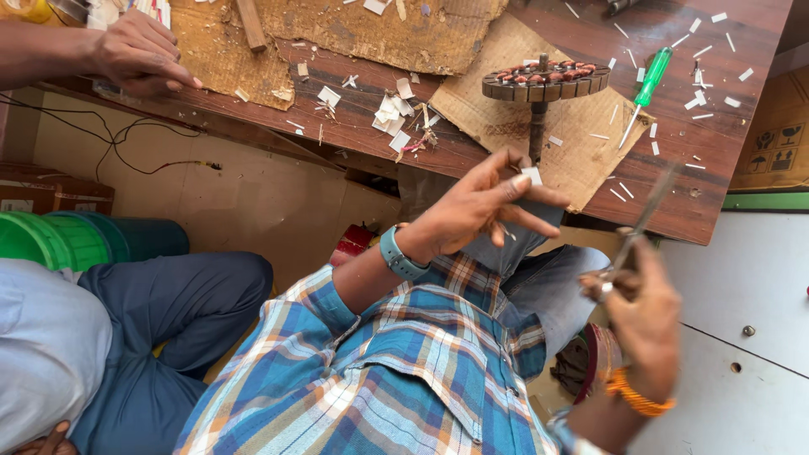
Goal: The person cuts small white insulating strips with scissors and inserts them into slots on a circular motor armature. They then use a green screwdriver to press the strips into place. The process repeats for multiple slots on the armature.
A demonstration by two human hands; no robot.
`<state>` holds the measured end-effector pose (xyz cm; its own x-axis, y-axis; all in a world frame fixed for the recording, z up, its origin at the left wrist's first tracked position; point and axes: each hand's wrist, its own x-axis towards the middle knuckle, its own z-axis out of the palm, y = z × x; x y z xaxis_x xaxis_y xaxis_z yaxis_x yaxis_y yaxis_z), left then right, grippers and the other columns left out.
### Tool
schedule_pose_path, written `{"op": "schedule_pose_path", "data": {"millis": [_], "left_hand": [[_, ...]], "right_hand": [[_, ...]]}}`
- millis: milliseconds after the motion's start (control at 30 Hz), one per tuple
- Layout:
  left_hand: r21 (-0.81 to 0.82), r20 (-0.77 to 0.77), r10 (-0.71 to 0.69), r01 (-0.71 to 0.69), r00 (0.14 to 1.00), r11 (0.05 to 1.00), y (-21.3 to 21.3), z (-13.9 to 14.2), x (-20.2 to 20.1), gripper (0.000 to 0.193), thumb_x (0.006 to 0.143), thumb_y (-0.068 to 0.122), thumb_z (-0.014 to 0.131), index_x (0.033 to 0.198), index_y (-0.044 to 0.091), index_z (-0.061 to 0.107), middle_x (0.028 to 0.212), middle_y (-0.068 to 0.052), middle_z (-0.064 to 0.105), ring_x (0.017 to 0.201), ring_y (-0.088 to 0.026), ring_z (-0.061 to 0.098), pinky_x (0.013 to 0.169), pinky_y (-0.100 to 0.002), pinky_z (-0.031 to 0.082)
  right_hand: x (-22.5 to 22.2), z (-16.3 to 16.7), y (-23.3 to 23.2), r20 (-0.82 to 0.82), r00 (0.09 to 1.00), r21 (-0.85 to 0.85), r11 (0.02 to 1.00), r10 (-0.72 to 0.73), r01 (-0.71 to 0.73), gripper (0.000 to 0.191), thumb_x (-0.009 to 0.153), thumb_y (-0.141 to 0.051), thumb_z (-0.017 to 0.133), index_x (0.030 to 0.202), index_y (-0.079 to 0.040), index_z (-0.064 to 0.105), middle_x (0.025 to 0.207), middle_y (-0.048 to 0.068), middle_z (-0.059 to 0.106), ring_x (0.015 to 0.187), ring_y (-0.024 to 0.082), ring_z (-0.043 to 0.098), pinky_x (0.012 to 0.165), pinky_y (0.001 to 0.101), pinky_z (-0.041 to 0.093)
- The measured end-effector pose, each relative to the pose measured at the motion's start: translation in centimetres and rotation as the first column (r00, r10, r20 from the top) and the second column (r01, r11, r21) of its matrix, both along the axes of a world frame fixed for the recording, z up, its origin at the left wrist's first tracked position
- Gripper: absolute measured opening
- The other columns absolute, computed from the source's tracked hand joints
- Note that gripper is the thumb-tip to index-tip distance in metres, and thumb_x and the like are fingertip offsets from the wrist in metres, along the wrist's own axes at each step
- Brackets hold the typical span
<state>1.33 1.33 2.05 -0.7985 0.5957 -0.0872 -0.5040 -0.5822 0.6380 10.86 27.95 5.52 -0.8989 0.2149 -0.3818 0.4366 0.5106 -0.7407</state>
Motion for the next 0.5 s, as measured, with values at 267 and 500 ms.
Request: {"op": "schedule_pose_path", "data": {"millis": [267, 500], "left_hand": [[-0.251, -0.191, 0.165, -0.211, 0.968, 0.945, -1.2, -1.0, 1.1, 0.014, 0.101, 0.011, 0.069, 0.110, 0.004, 0.061, 0.095, -0.006, 0.069, 0.068, -0.009, 0.068, 0.048, -0.020, 0.047], [-0.323, -0.261, 0.099, -0.184, 0.960, 0.928, -1.3, 0.1, 1.9, 0.010, 0.099, 0.006, 0.066, 0.107, 0.003, 0.061, 0.093, -0.005, 0.069, 0.057, -0.009, 0.065, 0.046, -0.022, 0.049]], "right_hand": [[-11.8, 2.4, 5.0, 0.424, 0.896, 0.525, 0.771, 0.129, -0.360, 0.038, 0.086, -0.025, 0.088, 0.112, -0.001, 0.073, 0.082, 0.015, 0.080, 0.072, 0.023, 0.077, 0.067, 0.0408, 0.061], [-13.5, 0.9, 7.7, 0.549, 0.779, 0.430, 0.697, 0.303, -0.574, 0.036, 0.091, -0.037, 0.075, 0.114, -0.010, 0.081, 0.082, 0.013, 0.080, 0.073, 0.025, 0.078, 0.066, 0.0368, 0.064]]}}
